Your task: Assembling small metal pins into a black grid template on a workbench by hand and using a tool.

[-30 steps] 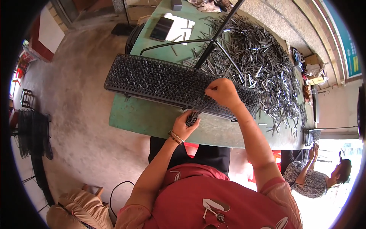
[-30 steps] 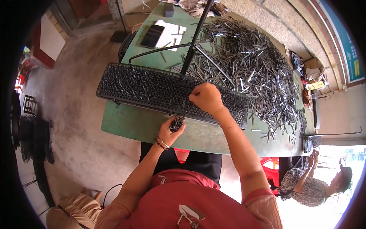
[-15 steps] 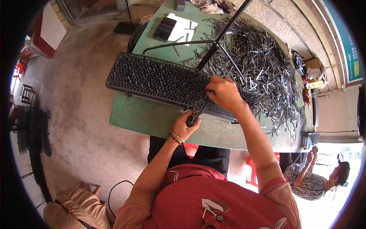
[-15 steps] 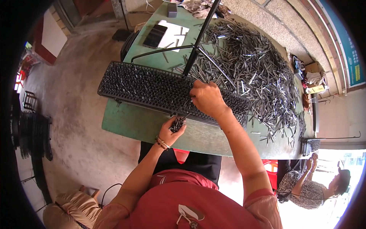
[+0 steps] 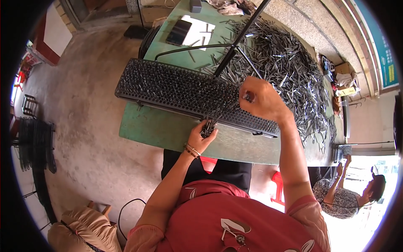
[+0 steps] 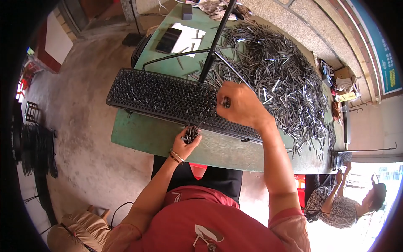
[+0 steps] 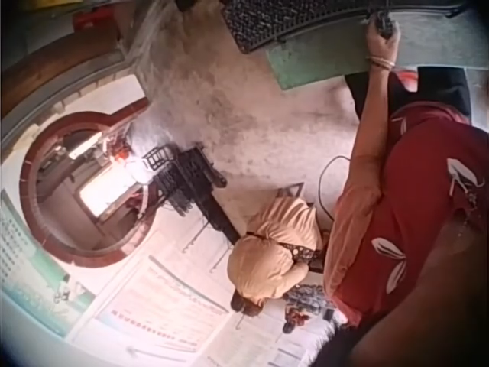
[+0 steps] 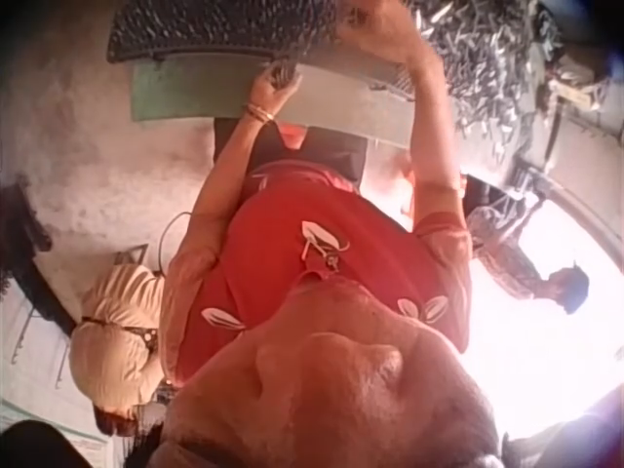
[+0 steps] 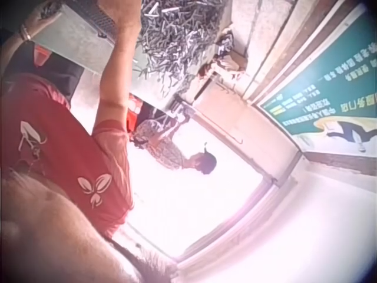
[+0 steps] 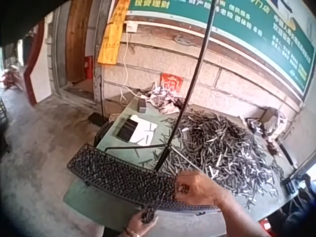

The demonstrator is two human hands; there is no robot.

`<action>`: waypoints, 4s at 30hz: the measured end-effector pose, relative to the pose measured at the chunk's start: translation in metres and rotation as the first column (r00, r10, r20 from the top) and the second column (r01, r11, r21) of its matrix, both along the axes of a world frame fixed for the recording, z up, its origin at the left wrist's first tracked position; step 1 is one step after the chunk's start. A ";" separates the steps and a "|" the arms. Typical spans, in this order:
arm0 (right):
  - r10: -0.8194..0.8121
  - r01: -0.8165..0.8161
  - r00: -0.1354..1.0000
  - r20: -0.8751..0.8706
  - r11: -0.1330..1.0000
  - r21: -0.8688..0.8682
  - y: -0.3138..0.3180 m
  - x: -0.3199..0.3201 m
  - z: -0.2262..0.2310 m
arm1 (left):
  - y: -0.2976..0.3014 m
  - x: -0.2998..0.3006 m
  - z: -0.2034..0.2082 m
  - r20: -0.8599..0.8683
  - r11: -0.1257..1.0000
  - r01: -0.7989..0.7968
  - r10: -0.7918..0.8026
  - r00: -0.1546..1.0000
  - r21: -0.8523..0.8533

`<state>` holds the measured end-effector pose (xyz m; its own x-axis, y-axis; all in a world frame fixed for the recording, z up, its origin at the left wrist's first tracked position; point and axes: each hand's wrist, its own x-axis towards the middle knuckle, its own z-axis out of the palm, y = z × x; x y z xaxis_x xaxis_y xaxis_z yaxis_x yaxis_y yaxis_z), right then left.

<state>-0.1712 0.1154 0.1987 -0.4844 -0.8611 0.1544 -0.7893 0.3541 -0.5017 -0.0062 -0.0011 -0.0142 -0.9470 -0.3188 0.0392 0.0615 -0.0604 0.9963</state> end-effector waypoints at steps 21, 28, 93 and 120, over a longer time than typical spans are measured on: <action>0.114 -0.079 0.985 -0.132 0.965 0.249 -0.012 -0.018 -0.051 | -0.001 -0.003 0.017 -0.100 0.967 -0.010 -0.016 0.995 -0.255; 0.192 -0.094 0.971 -0.139 0.850 0.518 -0.035 -0.027 -0.060 | -0.001 -0.003 0.016 -0.072 0.976 0.022 -0.039 0.997 -0.218; 0.002 0.073 0.941 0.338 0.976 -0.207 0.022 0.058 -0.077 | 0.001 -0.005 0.017 -0.075 0.994 -0.030 0.022 0.997 -0.108; -0.388 0.367 0.921 0.036 0.833 -0.415 0.010 0.024 -0.110 | 0.005 -0.004 0.015 0.012 0.998 0.003 -0.002 1.000 -0.064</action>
